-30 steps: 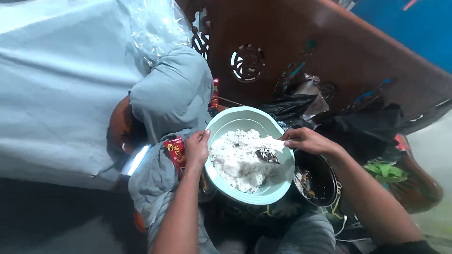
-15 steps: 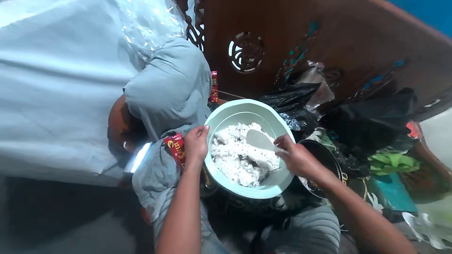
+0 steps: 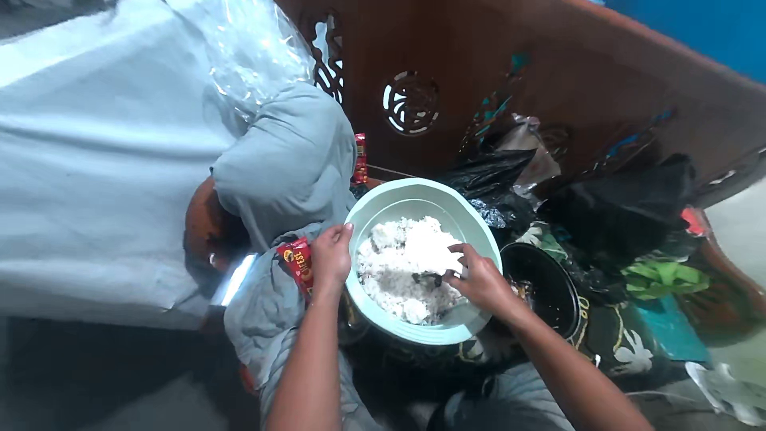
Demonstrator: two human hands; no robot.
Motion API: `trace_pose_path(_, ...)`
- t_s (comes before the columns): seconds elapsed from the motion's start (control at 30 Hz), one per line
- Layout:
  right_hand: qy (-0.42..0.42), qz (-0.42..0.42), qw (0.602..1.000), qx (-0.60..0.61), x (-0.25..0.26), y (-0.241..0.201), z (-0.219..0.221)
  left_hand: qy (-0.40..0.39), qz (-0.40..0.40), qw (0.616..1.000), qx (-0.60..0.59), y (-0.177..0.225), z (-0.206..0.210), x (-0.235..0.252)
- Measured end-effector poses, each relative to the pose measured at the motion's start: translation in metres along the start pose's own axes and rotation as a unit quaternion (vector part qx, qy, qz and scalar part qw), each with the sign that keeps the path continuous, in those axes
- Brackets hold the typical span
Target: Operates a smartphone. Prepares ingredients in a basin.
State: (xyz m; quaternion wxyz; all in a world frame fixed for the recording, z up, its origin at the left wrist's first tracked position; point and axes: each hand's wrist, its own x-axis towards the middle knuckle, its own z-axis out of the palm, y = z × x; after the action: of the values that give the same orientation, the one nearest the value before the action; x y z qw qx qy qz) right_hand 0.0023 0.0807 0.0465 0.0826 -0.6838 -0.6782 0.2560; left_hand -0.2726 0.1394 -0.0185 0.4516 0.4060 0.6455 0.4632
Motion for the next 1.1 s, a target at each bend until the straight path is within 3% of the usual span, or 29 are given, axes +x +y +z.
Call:
trace_pose_path(0.17, -0.008, 0.013, 1.0, -0.019, 0.002, 0.007, 0.017, 0.0, 0.007, 1.0, 0.0, -0.002, 0.001, -0.001)
trace_pose_path(0.5, 0.223, -0.07, 0.971, 0.047, -0.012, 0.0, -0.02, -0.002, 0.009, 1.0, 0.006, 0.0, -0.001, 0.001)
trace_pose_path(0.63, 0.04, 0.07, 0.992, -0.092, 0.003, 0.015, 0.003, -0.004, 0.013, 1.0, 0.026, 0.001, -0.001, -0.001)
trace_pose_path(0.87, 0.116, 0.04, 0.992, -0.015, 0.001, 0.028, -0.019, -0.007, 0.015, 0.999, 0.029, 0.002, -0.001, 0.001)
trace_pose_path(1.03, 0.225, -0.05, 0.973, 0.016, -0.008, 0.017, -0.023, 0.001, 0.014, 1.0, 0.014, 0.001, 0.0, 0.0)
trace_pose_path(1.1, 0.123, -0.019, 0.991, -0.04, -0.002, 0.018, -0.01, -0.004, 0.015, 1.0, 0.013, -0.001, 0.0, -0.001)
